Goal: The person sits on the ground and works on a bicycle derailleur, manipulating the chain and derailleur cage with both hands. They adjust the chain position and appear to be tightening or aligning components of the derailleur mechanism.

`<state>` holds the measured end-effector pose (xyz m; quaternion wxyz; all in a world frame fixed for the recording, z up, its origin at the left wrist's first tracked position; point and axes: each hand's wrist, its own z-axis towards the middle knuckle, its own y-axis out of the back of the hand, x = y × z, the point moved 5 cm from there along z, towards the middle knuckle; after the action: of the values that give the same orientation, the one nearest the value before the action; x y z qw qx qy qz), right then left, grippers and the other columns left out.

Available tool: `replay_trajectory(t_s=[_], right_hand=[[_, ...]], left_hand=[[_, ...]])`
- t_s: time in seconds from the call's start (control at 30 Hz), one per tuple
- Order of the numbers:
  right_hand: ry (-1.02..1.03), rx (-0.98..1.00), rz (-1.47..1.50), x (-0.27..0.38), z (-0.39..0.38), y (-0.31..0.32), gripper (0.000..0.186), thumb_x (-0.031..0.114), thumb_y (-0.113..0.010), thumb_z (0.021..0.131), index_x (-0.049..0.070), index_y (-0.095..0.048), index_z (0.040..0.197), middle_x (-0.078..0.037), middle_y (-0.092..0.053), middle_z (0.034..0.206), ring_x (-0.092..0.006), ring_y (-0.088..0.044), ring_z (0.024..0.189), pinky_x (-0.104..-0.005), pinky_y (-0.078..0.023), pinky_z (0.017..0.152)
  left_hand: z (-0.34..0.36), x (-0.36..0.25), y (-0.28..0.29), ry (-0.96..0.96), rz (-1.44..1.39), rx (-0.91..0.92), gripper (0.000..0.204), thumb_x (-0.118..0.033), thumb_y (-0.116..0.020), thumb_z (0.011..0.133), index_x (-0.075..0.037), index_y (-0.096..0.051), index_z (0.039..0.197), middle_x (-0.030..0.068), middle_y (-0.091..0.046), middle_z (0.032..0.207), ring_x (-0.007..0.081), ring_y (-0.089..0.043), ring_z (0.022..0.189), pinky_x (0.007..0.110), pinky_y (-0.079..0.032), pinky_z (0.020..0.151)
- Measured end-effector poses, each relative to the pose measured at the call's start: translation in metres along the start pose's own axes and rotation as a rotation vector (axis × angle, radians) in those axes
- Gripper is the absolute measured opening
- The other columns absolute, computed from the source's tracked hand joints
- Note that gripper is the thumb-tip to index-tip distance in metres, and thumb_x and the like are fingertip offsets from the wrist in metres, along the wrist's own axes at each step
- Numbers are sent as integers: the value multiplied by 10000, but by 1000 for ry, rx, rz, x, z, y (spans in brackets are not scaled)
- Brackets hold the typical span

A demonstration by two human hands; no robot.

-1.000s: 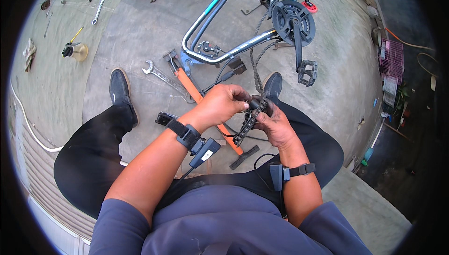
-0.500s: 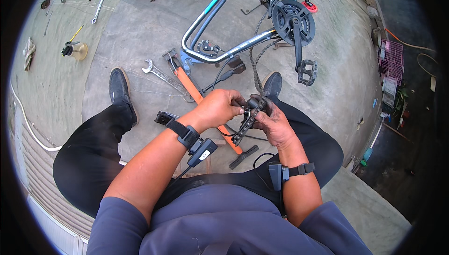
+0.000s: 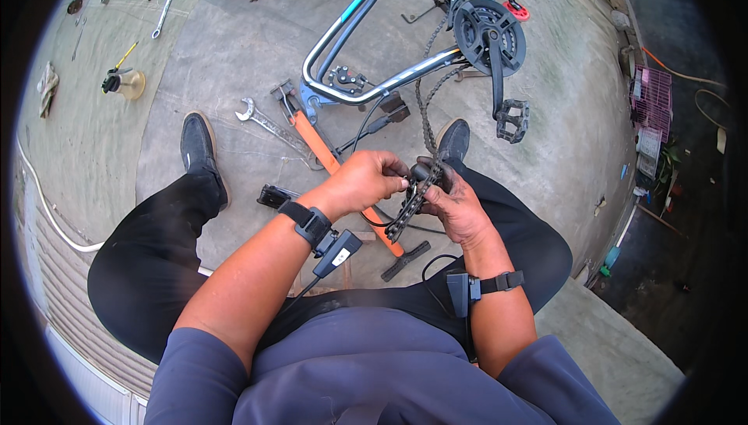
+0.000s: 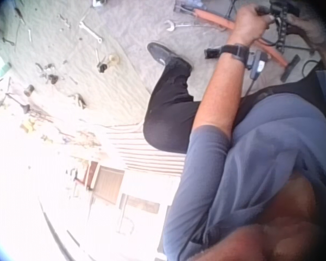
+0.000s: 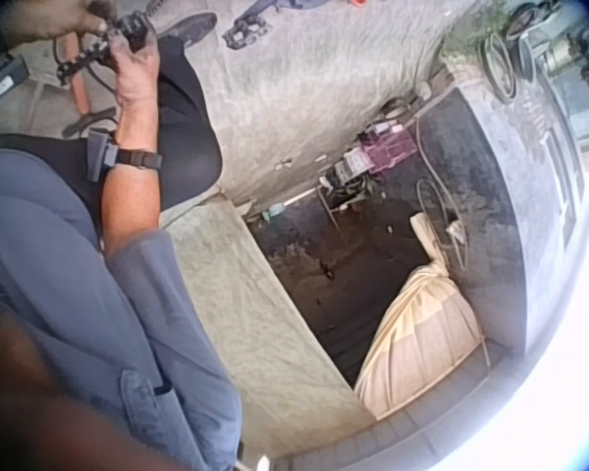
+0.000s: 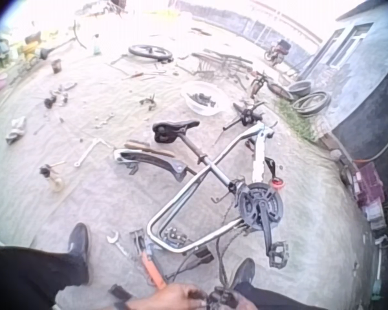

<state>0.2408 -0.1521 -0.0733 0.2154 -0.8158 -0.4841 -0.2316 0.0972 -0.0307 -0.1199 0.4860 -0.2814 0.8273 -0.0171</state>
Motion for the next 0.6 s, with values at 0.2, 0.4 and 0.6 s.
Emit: replay_trajectory(t_s=[0.2, 0.4, 0.6], right_hand=[[15, -17, 23, 6, -2, -8, 633, 228, -816, 890, 52, -517, 1421, -7, -638, 1161, -100, -621, 953, -264, -548, 783], [18, -26, 0, 4, -1, -6, 651, 254, -817, 890, 42, -512, 1424, -15, -634, 1185, -105, -610, 987, -268, -538, 806], [16, -26, 0, 6, -2, -9, 658, 253, -813, 892, 40, -505, 1433, -17, -635, 1187, -102, -611, 987, -267, -536, 806]], left_hand=[[-1, -1, -1, -10, -12, -46, 204, -90, -734, 876, 33, -703, 1036, 42, -701, 877, 104, -641, 813, 273, -533, 744], [-1, -4, -4, -21, 43, -90, 208, -107, -727, 827, 13, -695, 994, 25, -666, 821, 98, -603, 757, 273, -513, 698], [-4, -8, -3, -27, 77, -124, 227, -119, -720, 806, 12, -692, 989, 43, -659, 799, 112, -603, 743, 285, -513, 690]])
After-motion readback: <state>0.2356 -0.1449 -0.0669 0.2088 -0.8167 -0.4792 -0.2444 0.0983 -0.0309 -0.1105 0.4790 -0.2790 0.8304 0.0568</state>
